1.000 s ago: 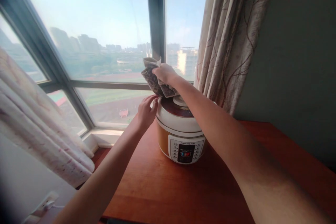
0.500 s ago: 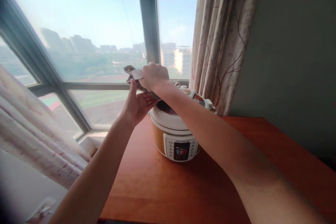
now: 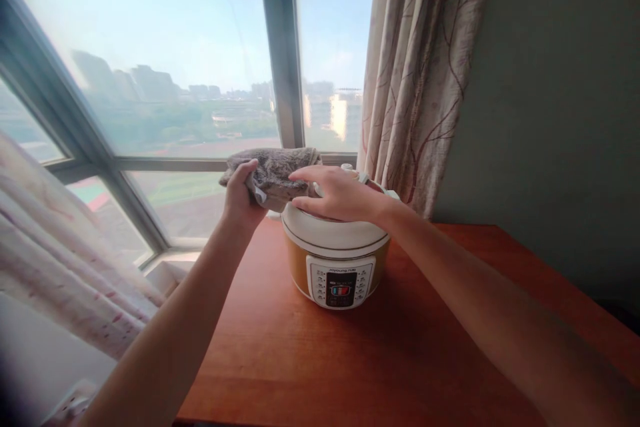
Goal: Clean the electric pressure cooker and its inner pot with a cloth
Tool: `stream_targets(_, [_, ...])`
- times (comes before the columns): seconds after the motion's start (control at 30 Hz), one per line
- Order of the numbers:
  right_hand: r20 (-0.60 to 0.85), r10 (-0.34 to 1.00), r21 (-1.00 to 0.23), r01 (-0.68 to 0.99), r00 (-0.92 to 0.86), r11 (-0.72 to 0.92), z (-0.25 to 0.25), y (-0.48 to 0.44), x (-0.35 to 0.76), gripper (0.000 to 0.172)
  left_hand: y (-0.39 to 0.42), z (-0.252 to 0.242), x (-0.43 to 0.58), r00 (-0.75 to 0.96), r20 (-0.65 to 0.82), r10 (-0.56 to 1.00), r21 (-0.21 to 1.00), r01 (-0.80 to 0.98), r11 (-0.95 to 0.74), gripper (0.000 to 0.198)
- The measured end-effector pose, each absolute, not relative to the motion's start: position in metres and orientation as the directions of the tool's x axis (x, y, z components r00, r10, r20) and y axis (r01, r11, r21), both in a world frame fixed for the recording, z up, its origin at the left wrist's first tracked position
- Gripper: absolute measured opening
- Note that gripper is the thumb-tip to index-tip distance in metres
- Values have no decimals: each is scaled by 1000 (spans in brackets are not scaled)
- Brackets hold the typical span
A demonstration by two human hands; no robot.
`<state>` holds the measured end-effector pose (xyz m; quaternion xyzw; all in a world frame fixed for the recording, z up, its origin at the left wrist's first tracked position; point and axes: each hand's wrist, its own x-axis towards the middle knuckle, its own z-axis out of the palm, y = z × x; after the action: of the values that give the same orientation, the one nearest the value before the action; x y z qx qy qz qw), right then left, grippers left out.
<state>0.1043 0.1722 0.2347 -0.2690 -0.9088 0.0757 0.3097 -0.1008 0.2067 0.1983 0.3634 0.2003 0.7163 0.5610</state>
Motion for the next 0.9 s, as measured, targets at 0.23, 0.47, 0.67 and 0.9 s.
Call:
stream_targets(0.23, [555,814,-531,681,-169,504,203,214,195,39,228,215,-135,-406,594,694,735,-75,-674,29])
stream_targets(0.47, [576,814,-534,720,-75,444,170,232,201,39,229,186,-118,305,536,788,693,374,-616,40])
stream_targets(0.67, [644,746,-416,739,-173,531,184,225,170,40,218,163,-116,362,584,727,681,270,-681,57])
stream_targets(0.9, [530,816,-305,845,-232,439,202,227,144,40,188,159,-128,360,534,765,748,223,-626,69])
